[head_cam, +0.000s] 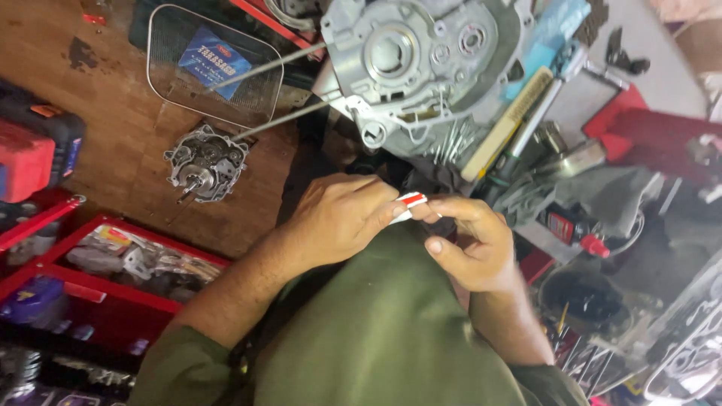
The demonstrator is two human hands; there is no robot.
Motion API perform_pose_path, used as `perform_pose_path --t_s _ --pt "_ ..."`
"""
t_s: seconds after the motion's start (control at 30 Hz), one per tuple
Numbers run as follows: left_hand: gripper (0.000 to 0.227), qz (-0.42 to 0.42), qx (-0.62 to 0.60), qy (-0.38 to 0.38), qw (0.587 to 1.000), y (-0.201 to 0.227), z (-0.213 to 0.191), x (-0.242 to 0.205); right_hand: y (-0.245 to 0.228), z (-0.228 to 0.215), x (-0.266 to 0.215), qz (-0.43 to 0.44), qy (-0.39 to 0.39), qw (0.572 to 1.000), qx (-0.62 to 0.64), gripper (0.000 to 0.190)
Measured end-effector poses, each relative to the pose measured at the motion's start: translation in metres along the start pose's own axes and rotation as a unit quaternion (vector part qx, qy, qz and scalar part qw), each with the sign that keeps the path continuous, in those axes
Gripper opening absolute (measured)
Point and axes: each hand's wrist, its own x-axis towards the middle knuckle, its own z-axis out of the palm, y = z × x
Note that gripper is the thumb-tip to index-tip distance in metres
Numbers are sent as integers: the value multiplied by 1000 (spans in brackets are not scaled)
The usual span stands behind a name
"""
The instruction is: The person opens a tube of sealant and applies a continuous bead along the mating surface of a metallic engine casing. The person holds the casing steady with one hand while guiding the sealant tube with the other to ensure even coverage along the edge.
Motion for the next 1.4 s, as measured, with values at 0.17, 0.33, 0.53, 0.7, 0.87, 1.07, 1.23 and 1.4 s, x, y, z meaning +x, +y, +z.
perform_pose_path --t_s 0.17,0.33,0.53,0.7,0.87,1.07,1.23,1.4 --pt "18 -74 -51 58 994 -54 -12 -24 27 -11 39 -2 -42 990 -132 43" --pt "19 -132 -102 145 975 -104 -26 -46 55 11 108 -49 -89 929 -357 38" --pt "22 -208 -86 143 964 -130 -46 -49 79 40 164 -21 -176 856 -486 45" --pt "21 -186 -132 192 954 -140 -46 -48 95 58 181 -33 -190 828 -526 48" --pt "27 -161 -167 187 955 -147 -52 -46 103 62 186 -73 -212 791 -570 62" --pt "26 -176 -141 170 959 -138 -62 -41 105 53 177 -116 -191 760 -611 72" --pt "27 -143 -149 167 964 -132 -68 -27 112 46 172 -127 -205 736 -632 84" --pt "29 -124 -114 147 975 -134 -71 -16 106 45 172 -141 -187 730 -642 84"
